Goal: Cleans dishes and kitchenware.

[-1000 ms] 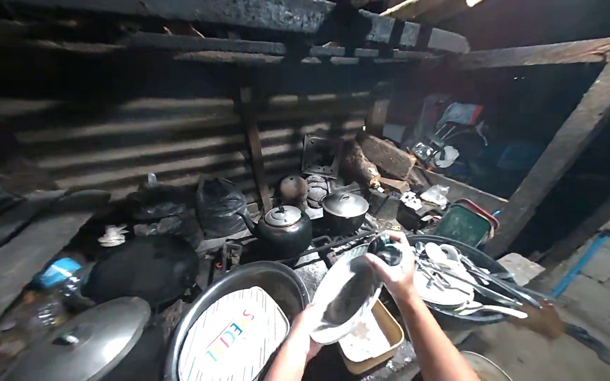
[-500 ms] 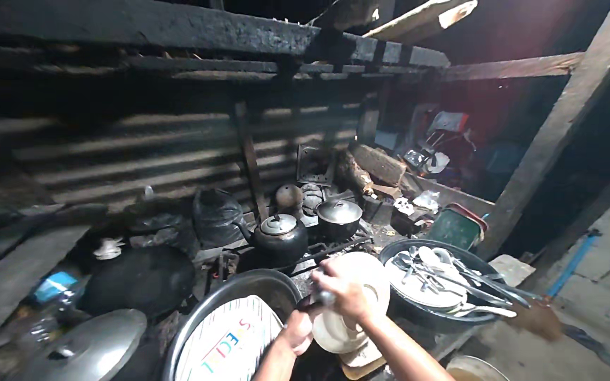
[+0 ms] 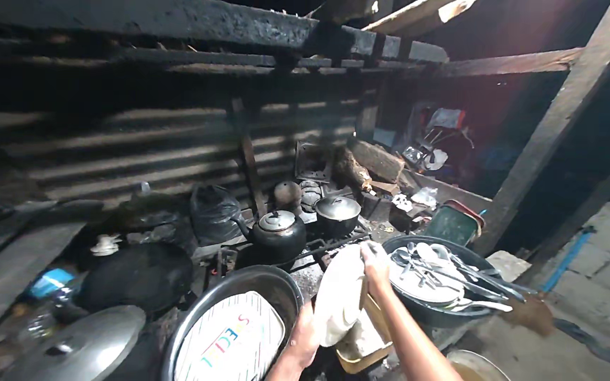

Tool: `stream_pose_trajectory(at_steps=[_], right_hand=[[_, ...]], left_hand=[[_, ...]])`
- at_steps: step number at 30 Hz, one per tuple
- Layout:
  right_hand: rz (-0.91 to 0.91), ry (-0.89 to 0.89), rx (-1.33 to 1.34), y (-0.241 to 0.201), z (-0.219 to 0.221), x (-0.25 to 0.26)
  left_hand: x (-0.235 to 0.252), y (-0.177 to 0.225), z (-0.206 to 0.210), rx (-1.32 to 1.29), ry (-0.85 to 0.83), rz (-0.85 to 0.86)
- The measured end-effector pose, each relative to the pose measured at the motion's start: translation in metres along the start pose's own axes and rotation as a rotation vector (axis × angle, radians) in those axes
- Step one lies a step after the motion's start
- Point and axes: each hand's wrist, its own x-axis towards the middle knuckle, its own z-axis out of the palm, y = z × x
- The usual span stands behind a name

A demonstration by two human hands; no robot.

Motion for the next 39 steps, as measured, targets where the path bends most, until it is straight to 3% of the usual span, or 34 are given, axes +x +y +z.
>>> stream_pose_trajectory(at_steps=[1, 3, 5, 8, 10, 12, 16, 18, 20, 23, 25, 26, 28, 31, 33, 36, 38, 39], right_hand=[[0.106, 0.089, 0.057, -0.006, -0.003, 0.012], [0.045, 0.118, 0.009, -0.018, -0.006, 0.023], [-0.251, -0.089, -0.225, -0.024, -0.005, 0.012], [-0.849, -0.402, -0.458, -0.030, 0.016, -0.041], [-1.151, -0.416, -0.449, -0.026, 0.032, -0.058], [-1.052, -0.354, -0.415, -0.025, 0.029, -0.048], [-0.212, -0.128, -0.168, -0.022, 0.005, 0.009], [-0.050, -0.079, -0.181, -0.018, 0.001, 0.023], [-0.217, -0.236, -0.393, -0.028, 0.004, 0.007], [-0.777, -0.480, -0.551, -0.037, 0.028, -0.052], [-1.134, -0.453, -0.495, -0.030, 0.044, -0.069], [-1.186, -0.410, -0.483, -0.029, 0.044, -0.068], [-1.015, -0.332, -0.422, -0.028, 0.034, -0.051], [-0.479, -0.197, -0.319, -0.017, 0.013, -0.021], [-0.289, -0.106, -0.324, 0.001, 0.009, -0.022], [-0.425, -0.159, -0.394, 0.018, 0.017, -0.074], [-0.590, -0.192, -0.379, 0.023, 0.031, -0.101], [-0.575, -0.181, -0.342, 0.021, 0.034, -0.102]], left_hand=[[-0.003, 0.001, 0.001, 0.015, -0.015, 0.019], [-0.004, 0.005, -0.004, 0.033, -0.071, -0.024], [0.003, 0.009, -0.013, 0.044, -0.130, -0.128], [0.017, -0.002, -0.019, 0.019, -0.149, -0.209], [0.024, -0.026, -0.027, -0.128, -0.126, -0.134], [0.021, -0.020, -0.018, -0.124, -0.039, -0.117], [0.003, -0.007, -0.005, -0.141, 0.062, -0.059], [-0.001, -0.008, -0.009, -0.164, 0.016, -0.061], [0.004, -0.008, -0.016, -0.101, -0.074, -0.145], [0.016, -0.027, -0.030, -0.087, -0.158, -0.208], [0.021, -0.047, -0.038, -0.144, -0.147, -0.096], [0.020, -0.046, -0.035, -0.186, -0.108, -0.064], [0.015, -0.031, -0.022, -0.273, 0.012, -0.089], [0.009, -0.019, -0.018, -0.444, 0.140, -0.110], [0.012, -0.021, -0.019, -0.602, 0.187, -0.093], [0.023, -0.028, -0.017, -0.703, 0.209, -0.062], [0.024, -0.029, -0.010, -0.618, 0.255, -0.096], [0.020, -0.029, -0.006, -0.565, 0.277, -0.114]])
